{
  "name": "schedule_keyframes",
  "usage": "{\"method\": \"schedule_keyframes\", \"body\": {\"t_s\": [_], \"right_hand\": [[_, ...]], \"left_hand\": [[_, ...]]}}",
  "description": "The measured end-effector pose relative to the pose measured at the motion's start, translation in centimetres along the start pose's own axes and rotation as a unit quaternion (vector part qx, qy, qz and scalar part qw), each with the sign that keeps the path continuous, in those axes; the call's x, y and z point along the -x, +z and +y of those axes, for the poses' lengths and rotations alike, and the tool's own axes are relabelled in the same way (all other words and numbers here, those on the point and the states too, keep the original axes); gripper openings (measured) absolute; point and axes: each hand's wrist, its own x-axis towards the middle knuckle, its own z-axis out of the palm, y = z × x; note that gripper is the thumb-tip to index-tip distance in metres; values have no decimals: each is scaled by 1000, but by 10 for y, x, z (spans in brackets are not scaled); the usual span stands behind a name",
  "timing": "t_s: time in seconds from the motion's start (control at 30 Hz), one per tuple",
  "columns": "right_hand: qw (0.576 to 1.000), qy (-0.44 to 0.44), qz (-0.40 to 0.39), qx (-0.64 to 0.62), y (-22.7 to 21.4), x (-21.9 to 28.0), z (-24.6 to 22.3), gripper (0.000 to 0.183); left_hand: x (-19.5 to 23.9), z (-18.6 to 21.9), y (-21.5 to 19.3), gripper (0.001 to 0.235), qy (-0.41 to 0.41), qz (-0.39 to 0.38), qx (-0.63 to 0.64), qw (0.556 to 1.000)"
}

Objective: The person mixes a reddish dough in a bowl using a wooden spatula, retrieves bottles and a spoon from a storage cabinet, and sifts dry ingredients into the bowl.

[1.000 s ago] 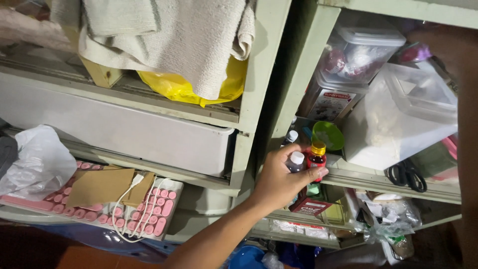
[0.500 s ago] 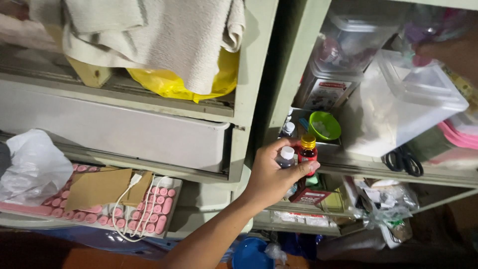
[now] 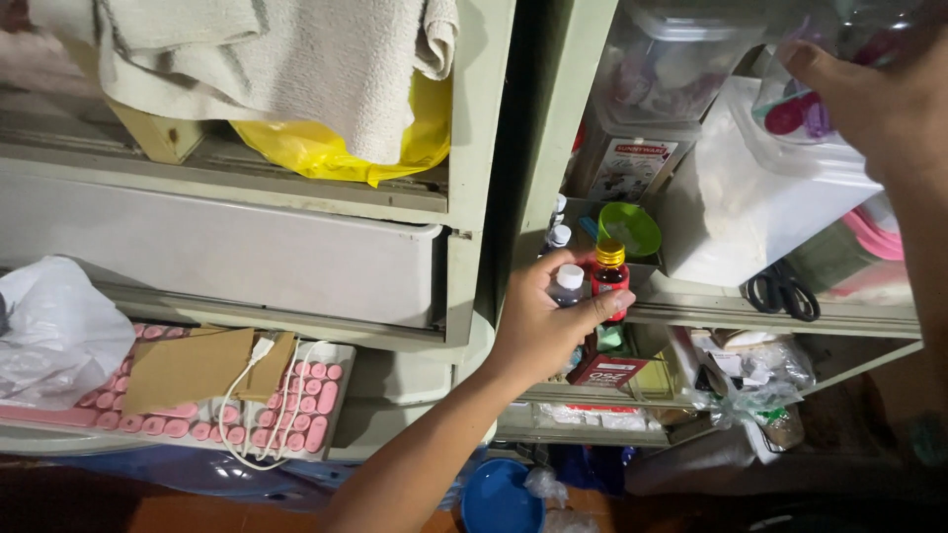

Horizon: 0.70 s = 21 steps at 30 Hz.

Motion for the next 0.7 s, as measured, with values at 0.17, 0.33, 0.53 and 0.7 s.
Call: {"method": "schedule_keyframes", "body": {"t_s": [0.17,0.33,0.53,0.7], "right_hand": [[992,-70,51,-96,3,12,-20,58],[996,-27,29,-83,-4,24,-39,55],[998,-7,31,-55,-14,47,-42,62],[965,-216,141,-51,-12,119,-62,29]], "left_hand": [[3,-1,-2,46,30,6,3,1000],[0,-4,-1,49,13,12,-1,1000],[-7,-1,-1,54,8,8,-24,1000],[-19,-2,0,51,35,4,-18,999]]}}
